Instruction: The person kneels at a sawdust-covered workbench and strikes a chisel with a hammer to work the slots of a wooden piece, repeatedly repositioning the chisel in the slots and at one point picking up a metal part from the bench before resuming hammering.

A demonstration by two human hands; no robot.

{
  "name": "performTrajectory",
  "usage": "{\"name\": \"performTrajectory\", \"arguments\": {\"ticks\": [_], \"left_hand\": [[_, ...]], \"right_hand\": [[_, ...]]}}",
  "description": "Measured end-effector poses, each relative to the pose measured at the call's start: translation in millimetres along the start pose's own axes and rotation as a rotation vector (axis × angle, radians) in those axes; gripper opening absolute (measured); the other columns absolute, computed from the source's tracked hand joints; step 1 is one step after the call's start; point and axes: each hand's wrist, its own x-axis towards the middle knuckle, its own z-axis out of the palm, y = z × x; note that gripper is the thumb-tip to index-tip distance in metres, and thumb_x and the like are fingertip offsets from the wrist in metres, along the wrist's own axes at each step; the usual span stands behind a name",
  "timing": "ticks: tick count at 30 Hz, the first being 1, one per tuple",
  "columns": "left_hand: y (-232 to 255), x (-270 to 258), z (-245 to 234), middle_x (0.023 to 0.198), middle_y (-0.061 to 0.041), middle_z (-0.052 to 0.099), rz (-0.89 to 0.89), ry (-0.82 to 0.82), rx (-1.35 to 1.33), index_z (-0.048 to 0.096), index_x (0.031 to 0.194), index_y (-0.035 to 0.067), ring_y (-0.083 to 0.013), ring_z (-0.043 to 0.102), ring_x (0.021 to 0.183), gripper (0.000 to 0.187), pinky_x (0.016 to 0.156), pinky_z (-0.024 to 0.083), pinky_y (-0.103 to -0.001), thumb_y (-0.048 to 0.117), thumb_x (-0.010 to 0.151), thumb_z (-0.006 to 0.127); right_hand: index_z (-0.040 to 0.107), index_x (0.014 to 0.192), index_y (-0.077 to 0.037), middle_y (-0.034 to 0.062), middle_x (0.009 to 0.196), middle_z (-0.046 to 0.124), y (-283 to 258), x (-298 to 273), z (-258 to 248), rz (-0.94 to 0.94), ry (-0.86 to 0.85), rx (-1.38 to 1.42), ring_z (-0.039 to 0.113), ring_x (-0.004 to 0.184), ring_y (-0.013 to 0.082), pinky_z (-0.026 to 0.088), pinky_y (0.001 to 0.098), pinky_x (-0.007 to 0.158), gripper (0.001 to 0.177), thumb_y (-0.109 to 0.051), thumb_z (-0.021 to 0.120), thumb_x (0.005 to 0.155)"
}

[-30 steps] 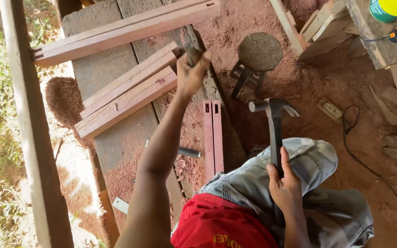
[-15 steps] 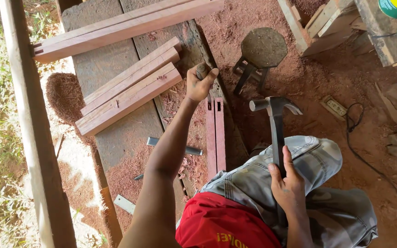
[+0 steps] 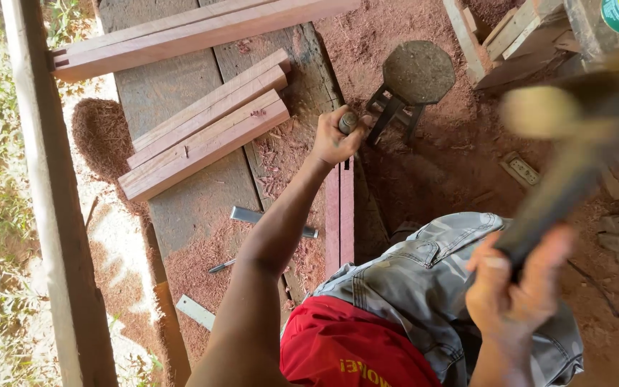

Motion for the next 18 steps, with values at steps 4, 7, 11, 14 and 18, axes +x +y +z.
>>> {"name": "performTrajectory", "arguments": {"ticks": [4,7,11,14,18], "left_hand": [[-8.7,-0.2,0.4,0.047,-0.002,0.047,-0.033,-0.032,0.062,0.051,0.067,0.006,-0.008,0.045,0.048,0.038,0.046,0.036,-0.031,0.016,0.094,0.076],[-6.4,1.2,0.4,0.055,-0.001,0.055,0.006,0.01,-0.055,0.054,0.07,0.006,-0.0062,0.052,0.056,0.031,0.048,0.042,-0.029,0.013,0.093,0.075],[-35.9,-8.5,-1.7,0.078,-0.007,0.064,0.323,-0.044,-0.061,0.064,0.09,0.003,-0.0119,0.061,0.07,0.006,0.065,0.052,-0.031,0.007,0.087,0.067],[-25.0,-12.5,0.0,0.067,-0.005,0.059,0.233,-0.016,-0.031,0.064,0.081,0.005,-0.0124,0.056,0.062,0.006,0.058,0.049,-0.03,0.007,0.085,0.067],[-14.4,-0.6,0.4,0.057,-0.003,0.055,0.056,0.045,0.025,0.061,0.074,0.006,-0.0118,0.052,0.053,0.022,0.051,0.046,-0.031,0.014,0.087,0.077]], "right_hand": [[0.006,0.168,-0.027,0.0003,0.093,0.063,19.6,9.3,39.1,-0.108,0.098,0.216,0.057,0.069,0.0055,0.048,0.0236,0.066,0.066,-0.015,0.052,0.121],[0.029,0.163,-0.015,0.0261,0.124,0.062,57.6,2.4,78.9,-0.225,-0.132,-0.215,0.067,0.101,0.0317,0.056,0.0402,0.086,0.063,-0.014,0.059,0.107],[0.048,0.152,-0.003,0.0257,0.13,0.069,42.8,3.5,82.9,-0.004,-0.404,-0.325,0.068,0.114,0.036,0.056,0.0404,0.089,0.06,-0.014,0.07,0.098],[0.048,0.153,-0.004,0.0236,0.125,0.07,14.1,16.9,58.7,0.054,-0.338,-0.277,0.069,0.109,0.03,0.057,0.0392,0.085,0.059,-0.014,0.069,0.099],[0.017,0.166,-0.013,0.0096,0.1,0.063,-12.6,50.9,25.1,-0.11,-0.072,0.076,0.062,0.067,0.0099,0.055,0.0272,0.064,0.061,-0.008,0.052,0.116]]}}
